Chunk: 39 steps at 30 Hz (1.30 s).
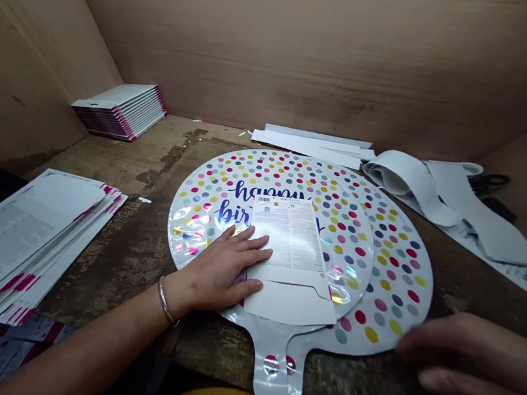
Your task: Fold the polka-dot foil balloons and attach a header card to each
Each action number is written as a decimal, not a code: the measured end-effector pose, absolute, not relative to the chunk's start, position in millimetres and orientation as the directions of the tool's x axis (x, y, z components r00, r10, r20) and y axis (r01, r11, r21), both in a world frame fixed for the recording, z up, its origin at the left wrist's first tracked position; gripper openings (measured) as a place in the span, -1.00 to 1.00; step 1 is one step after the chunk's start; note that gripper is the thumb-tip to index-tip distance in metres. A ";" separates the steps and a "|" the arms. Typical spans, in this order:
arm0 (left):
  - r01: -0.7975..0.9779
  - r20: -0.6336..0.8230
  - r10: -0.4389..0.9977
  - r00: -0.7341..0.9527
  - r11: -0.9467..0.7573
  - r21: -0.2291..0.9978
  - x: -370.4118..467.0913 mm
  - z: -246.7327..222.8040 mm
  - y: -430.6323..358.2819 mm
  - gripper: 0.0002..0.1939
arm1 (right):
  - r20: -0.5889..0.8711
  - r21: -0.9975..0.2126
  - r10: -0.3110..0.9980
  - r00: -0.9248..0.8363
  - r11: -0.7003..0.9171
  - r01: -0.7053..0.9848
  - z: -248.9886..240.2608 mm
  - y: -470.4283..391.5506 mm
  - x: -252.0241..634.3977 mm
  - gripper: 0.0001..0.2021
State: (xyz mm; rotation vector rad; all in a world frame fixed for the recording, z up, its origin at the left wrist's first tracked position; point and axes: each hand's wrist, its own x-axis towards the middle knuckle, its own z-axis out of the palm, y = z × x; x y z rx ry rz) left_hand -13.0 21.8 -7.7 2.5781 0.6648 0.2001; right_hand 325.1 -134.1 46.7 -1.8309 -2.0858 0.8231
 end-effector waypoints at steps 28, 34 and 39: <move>0.360 0.177 0.456 0.872 -0.843 0.399 3.5 -0.1 -25.2 -0.66 | 0.060 -0.493 0.949 -0.309 0.297 0.817 1.8 -98.4 245.9 -0.72; 0.364 0.175 0.414 0.893 -0.895 0.257 10.4 -6.0 -28.6 -0.81 | 0.149 -0.420 0.959 -0.241 0.282 0.863 0.5 -99.2 223.3 -0.74; 0.505 0.201 0.610 0.767 -0.766 0.397 12.9 -8.7 -24.1 -0.81 | 0.145 -0.533 0.979 -0.141 0.198 0.822 1.3 -86.5 215.6 -0.84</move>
